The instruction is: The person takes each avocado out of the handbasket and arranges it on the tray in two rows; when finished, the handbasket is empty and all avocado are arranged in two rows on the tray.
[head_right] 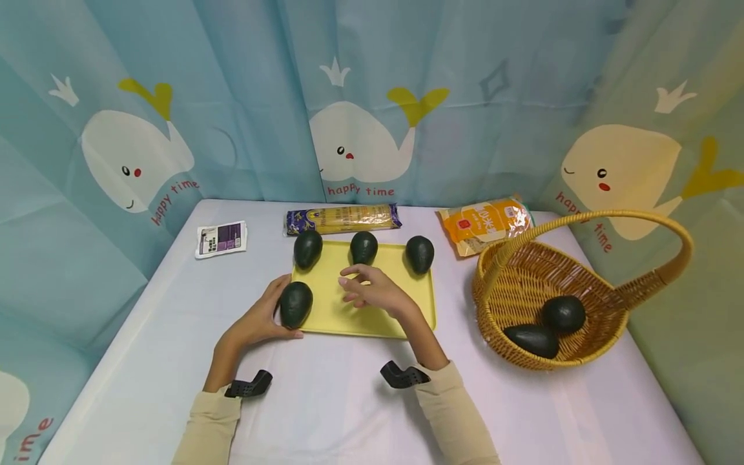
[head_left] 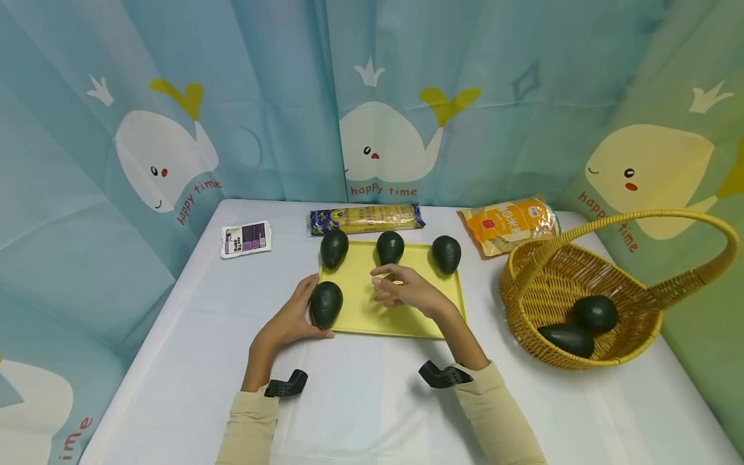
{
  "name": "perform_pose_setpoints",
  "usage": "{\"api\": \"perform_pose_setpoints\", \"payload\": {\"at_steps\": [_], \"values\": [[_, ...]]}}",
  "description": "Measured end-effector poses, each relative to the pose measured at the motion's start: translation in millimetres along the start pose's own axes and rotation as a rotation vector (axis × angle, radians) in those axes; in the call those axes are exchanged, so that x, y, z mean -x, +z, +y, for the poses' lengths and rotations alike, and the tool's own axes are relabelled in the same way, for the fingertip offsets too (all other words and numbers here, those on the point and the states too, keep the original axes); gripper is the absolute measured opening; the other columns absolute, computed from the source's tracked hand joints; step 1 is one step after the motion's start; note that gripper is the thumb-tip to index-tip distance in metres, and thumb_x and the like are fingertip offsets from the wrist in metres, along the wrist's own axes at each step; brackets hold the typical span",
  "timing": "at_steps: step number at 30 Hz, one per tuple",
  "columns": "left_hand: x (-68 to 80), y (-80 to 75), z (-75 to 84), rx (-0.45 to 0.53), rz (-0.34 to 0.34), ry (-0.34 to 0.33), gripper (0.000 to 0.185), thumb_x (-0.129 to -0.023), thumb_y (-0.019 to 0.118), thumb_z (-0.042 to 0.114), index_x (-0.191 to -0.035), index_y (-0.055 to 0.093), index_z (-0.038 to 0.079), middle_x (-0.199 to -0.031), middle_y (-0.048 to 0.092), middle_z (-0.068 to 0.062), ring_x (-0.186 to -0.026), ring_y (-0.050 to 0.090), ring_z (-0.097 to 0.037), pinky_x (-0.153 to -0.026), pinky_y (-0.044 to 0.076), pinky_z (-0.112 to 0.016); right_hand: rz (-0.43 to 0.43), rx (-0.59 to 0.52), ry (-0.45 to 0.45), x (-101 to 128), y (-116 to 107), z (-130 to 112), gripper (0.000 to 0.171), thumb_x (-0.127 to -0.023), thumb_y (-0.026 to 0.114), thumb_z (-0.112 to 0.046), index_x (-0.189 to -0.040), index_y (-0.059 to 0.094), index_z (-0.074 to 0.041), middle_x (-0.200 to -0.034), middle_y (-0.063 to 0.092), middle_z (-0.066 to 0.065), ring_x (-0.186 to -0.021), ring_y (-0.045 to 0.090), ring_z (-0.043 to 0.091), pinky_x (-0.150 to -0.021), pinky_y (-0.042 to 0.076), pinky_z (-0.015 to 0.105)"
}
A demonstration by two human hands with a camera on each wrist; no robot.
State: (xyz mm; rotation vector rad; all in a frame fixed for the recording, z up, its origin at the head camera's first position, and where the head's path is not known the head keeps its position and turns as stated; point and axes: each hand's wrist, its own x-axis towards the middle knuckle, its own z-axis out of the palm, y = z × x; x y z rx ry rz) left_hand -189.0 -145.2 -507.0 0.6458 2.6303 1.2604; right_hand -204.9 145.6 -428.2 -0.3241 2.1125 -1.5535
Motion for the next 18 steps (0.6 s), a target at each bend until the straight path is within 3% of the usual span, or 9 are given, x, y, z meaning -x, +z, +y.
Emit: {"api": "perform_pose_setpoints", "payload": {"at_steps": [8,18], "values": [[2.6,-2.6,-0.8,-0.04,0.025,0.019,0.124,-0.059,0.094,0.038,-0.155,0.024,0.004,-0.159,0.024,-0.018,-0.147,0.022,-0.038,-0.116,0.026,-0.057,0.049,0.017,-0.039,24.7,-19.0,-3.1,0.051,-0.1,0.056,-0.031,-0.14,0.047,-0.001,-0.136,0.049,0.029,-0.109,0.066,0.032,-0.092,0.053,0.048],[3.0,-4.5,-3.2,-0.103,0.06,0.047,0.117,-0.057,0.093,0.041,-0.15,0.035,0.003,-0.154,0.035,-0.02,-0.144,0.029,-0.04,-0.115,0.028,-0.058,0.103,0.098,-0.099,69.3,-45.4,-18.6,0.043,-0.1,0.056,-0.03,-0.137,0.05,-0.008,-0.123,0.059,0.02,-0.107,0.066,0.028,-0.09,0.055,0.044]]}}
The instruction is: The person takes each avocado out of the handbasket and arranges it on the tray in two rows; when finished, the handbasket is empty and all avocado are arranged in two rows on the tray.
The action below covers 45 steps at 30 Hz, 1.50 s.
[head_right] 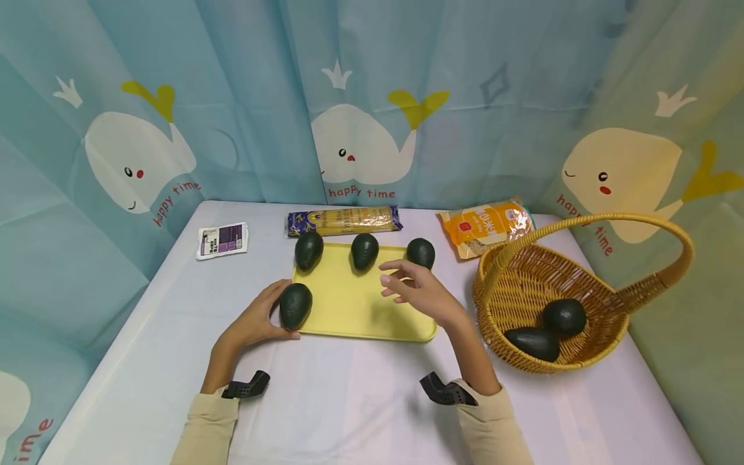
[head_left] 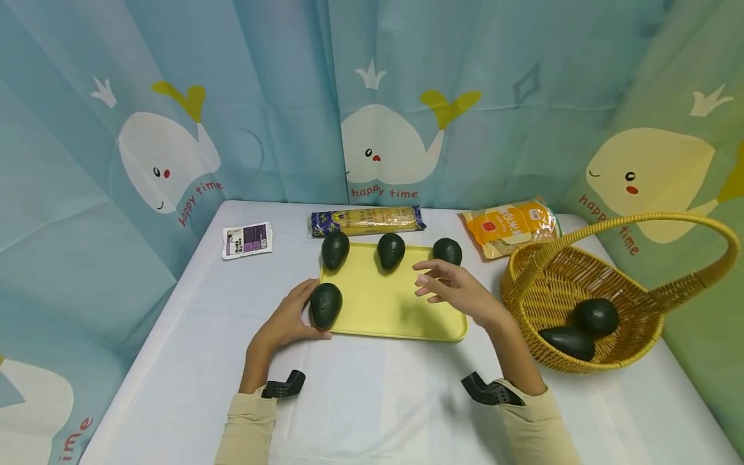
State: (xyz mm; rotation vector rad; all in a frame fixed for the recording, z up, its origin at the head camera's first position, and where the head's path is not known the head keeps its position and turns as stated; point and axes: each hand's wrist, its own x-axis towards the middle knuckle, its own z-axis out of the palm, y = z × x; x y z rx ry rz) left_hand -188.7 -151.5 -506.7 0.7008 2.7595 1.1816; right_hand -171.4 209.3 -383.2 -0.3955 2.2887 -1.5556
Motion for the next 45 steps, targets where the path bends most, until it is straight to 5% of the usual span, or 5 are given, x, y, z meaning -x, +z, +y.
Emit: {"api": "perform_pose_setpoints", "payload": {"at_steps": [9,22,27,37,45], "values": [[-1.5,2.4,-1.9,-0.001,0.008,-0.006,0.117,-0.056,0.094,0.042,-0.151,0.035,0.004,-0.155,0.034,-0.019,-0.144,0.029,-0.038,-0.115,0.027,-0.058,-0.027,0.098,-0.055,47.3,-40.7,-2.9,0.04,-0.104,0.049,-0.019,-0.138,0.046,0.001,-0.119,0.061,0.015,-0.103,0.067,0.014,-0.086,0.056,0.032],[0.4,4.1,-5.4,-0.009,0.013,-0.016,0.121,-0.055,0.094,0.045,-0.152,0.034,0.004,-0.156,0.033,-0.018,-0.144,0.03,-0.038,-0.114,0.029,-0.057,-0.32,0.156,-0.199,121.9,-98.2,5.7,0.04,-0.102,0.036,0.007,-0.14,0.044,0.001,-0.132,0.06,0.005,-0.117,0.06,0.011,-0.091,0.052,0.022],[1.2,4.7,-7.3,-0.007,0.016,-0.009,0.121,-0.055,0.093,0.046,-0.151,0.034,0.004,-0.156,0.033,-0.019,-0.144,0.031,-0.038,-0.114,0.029,-0.057,-0.299,0.146,-0.223,141.3,-125.7,16.2,0.037,-0.1,0.032,0.013,-0.132,0.047,0.008,-0.126,0.062,0.007,-0.114,0.06,0.012,-0.088,0.053,0.022],[1.2,1.8,-4.4,0.003,0.013,-0.015,0.119,-0.055,0.094,0.044,-0.151,0.035,0.006,-0.155,0.034,-0.018,-0.144,0.03,-0.038,-0.114,0.028,-0.058,-0.128,0.173,-0.048,152.6,-169.6,35.6,0.031,-0.104,0.031,0.004,-0.131,0.047,0.005,-0.119,0.065,0.002,-0.109,0.065,0.012,-0.083,0.057,0.028],[-0.8,2.5,-6.6,0.006,0.007,-0.012,0.119,-0.056,0.094,0.044,-0.152,0.034,0.008,-0.156,0.033,-0.017,-0.145,0.029,-0.038,-0.115,0.027,-0.058,-0.109,0.203,0.113,143.3,-203.4,54.3,0.036,-0.106,0.034,-0.004,-0.134,0.047,-0.023,-0.12,0.066,-0.013,-0.108,0.063,0.002,-0.08,0.056,0.026]]}}
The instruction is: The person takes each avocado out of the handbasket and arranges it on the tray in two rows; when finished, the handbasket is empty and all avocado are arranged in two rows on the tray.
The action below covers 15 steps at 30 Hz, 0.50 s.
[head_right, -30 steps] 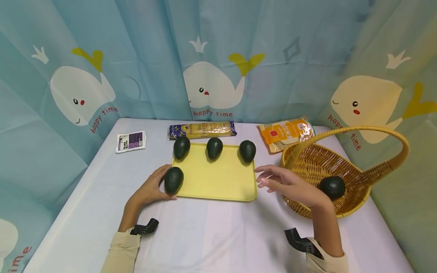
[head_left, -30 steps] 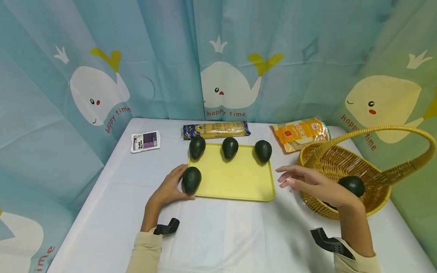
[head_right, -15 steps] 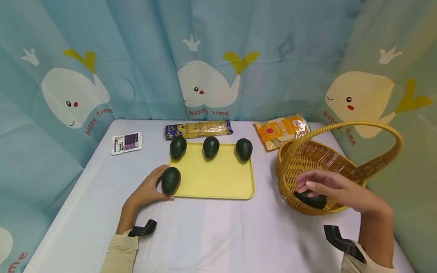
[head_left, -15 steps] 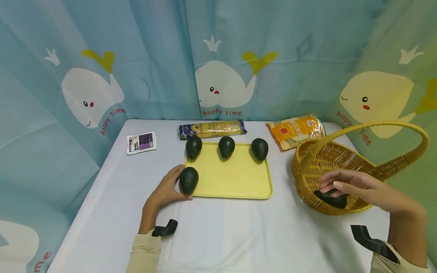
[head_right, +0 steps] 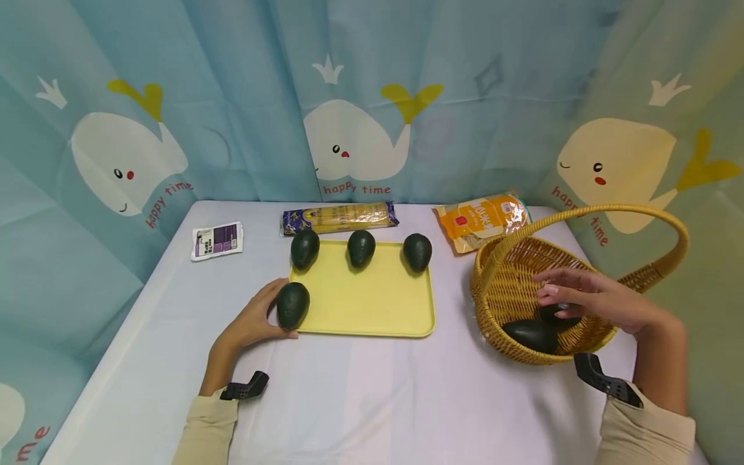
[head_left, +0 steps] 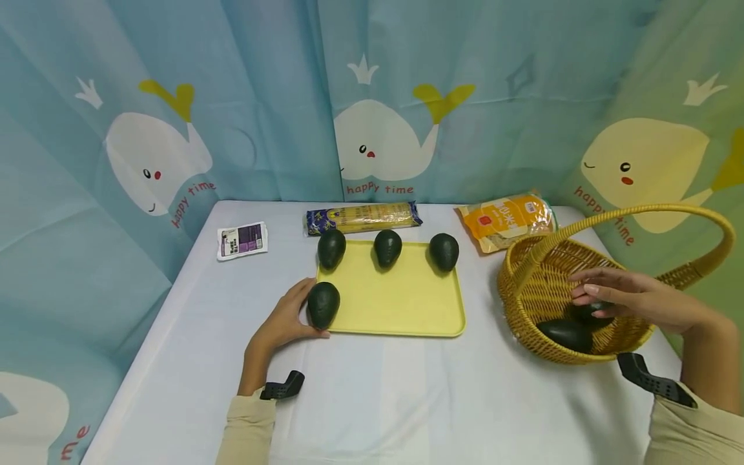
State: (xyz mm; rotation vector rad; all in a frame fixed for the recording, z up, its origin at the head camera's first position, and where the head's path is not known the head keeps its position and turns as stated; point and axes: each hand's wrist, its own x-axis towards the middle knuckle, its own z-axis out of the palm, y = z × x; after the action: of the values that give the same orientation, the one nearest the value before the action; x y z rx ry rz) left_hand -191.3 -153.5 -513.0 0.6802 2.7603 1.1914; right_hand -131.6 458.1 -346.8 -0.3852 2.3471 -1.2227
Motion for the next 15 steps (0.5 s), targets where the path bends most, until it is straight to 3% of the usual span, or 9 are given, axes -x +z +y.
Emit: {"api": "perform_pose_setpoints", "payload": {"at_steps": [8,15], "values": [[-1.4,1.1,-0.3,0.002,0.004,0.007,0.118,-0.055,0.094,0.043,-0.151,0.035,0.008,-0.155,0.034,-0.017,-0.144,0.03,-0.038,-0.115,0.027,-0.058,0.035,0.07,0.211,0.7,-26.0,11.0,0.026,-0.107,0.038,-0.017,-0.127,0.049,-0.029,-0.112,0.064,-0.024,-0.103,0.061,-0.006,-0.078,0.055,0.025],[0.8,0.9,2.7,-0.008,0.001,-0.002,0.117,-0.055,0.094,0.042,-0.151,0.036,0.007,-0.155,0.035,-0.018,-0.144,0.031,-0.039,-0.114,0.028,-0.059,-0.009,0.061,0.253,-0.5,-41.4,21.8,0.03,-0.107,0.038,-0.018,-0.117,0.049,-0.044,-0.11,0.061,-0.031,-0.1,0.059,-0.009,-0.079,0.055,0.024]]}}
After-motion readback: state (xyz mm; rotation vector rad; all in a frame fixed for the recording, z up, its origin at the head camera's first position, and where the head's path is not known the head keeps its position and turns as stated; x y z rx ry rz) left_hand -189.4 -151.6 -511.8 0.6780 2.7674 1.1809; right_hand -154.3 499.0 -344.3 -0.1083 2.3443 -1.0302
